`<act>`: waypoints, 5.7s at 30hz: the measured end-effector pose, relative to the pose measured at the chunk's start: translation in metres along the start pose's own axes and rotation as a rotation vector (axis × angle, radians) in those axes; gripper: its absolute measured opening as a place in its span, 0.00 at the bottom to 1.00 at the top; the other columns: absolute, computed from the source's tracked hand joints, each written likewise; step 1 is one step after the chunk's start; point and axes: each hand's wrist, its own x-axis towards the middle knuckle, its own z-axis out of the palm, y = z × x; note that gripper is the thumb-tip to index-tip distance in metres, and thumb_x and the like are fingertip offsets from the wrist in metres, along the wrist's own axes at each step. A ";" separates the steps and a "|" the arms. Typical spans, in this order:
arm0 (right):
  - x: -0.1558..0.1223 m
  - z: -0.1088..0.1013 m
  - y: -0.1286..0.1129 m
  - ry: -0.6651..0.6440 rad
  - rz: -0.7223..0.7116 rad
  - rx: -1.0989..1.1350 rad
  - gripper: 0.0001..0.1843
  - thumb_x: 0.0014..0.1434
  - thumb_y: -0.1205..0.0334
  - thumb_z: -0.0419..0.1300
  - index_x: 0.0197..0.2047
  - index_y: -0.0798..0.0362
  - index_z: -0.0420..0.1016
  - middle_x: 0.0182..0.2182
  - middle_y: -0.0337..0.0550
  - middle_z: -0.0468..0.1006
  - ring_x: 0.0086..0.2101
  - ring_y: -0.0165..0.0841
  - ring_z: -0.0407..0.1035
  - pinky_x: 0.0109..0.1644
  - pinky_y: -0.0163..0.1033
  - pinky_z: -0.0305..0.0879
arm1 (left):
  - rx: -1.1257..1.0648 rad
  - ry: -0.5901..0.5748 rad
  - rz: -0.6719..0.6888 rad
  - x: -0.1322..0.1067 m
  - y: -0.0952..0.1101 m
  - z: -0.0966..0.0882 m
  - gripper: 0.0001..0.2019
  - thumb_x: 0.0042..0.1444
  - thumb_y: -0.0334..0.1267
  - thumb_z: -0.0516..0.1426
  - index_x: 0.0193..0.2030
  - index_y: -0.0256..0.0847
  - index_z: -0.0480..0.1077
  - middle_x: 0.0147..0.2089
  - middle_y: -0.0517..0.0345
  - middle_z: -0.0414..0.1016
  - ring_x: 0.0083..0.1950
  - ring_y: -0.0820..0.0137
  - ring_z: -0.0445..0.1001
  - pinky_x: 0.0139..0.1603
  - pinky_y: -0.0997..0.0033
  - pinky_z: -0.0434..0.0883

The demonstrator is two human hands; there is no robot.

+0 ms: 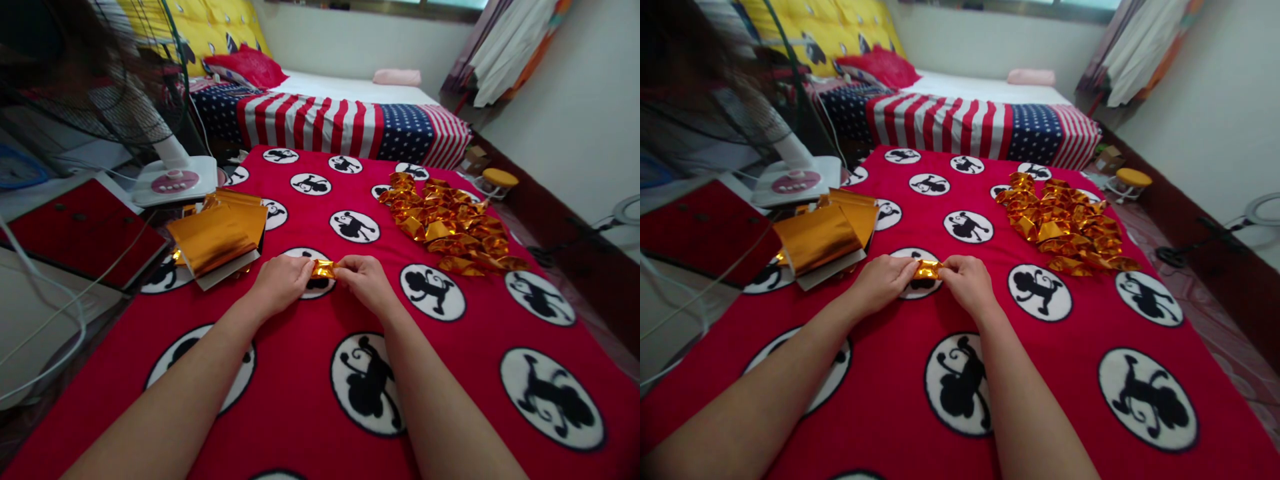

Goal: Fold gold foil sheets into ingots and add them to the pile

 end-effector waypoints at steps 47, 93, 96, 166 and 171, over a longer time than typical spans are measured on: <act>-0.004 -0.006 0.001 -0.062 -0.129 0.065 0.11 0.51 0.60 0.56 0.21 0.55 0.67 0.17 0.32 0.58 0.21 0.24 0.51 0.23 0.33 0.42 | 0.127 -0.026 0.039 -0.005 0.006 0.002 0.25 0.67 0.47 0.38 0.44 0.43 0.75 0.38 0.49 0.80 0.39 0.59 0.77 0.31 0.68 0.62; -0.004 -0.001 -0.003 -0.106 -0.020 0.494 0.15 0.51 0.54 0.62 0.22 0.54 0.66 0.15 0.30 0.61 0.19 0.23 0.51 0.24 0.34 0.42 | -0.269 -0.019 0.051 0.001 -0.004 0.002 0.24 0.66 0.46 0.40 0.35 0.39 0.75 0.36 0.51 0.79 0.35 0.66 0.73 0.34 0.69 0.60; -0.003 -0.001 -0.002 -0.097 -0.035 0.443 0.15 0.51 0.54 0.61 0.21 0.53 0.64 0.16 0.31 0.60 0.19 0.23 0.51 0.24 0.34 0.42 | -0.404 0.011 0.033 0.001 -0.003 0.000 0.25 0.66 0.46 0.41 0.32 0.38 0.73 0.31 0.53 0.77 0.32 0.67 0.71 0.31 0.71 0.59; -0.004 0.016 0.007 0.469 -0.261 -0.206 0.11 0.59 0.61 0.58 0.30 0.53 0.79 0.24 0.42 0.79 0.24 0.31 0.68 0.29 0.34 0.58 | -0.058 0.177 0.025 -0.002 0.007 0.012 0.23 0.68 0.46 0.41 0.40 0.42 0.75 0.35 0.52 0.80 0.35 0.64 0.75 0.30 0.68 0.56; -0.005 0.016 0.005 0.440 -0.294 -0.239 0.10 0.58 0.61 0.58 0.28 0.52 0.77 0.23 0.41 0.77 0.23 0.30 0.67 0.28 0.34 0.56 | -0.023 0.186 -0.076 -0.001 0.006 0.010 0.22 0.68 0.46 0.42 0.40 0.42 0.75 0.35 0.50 0.80 0.35 0.63 0.76 0.32 0.69 0.58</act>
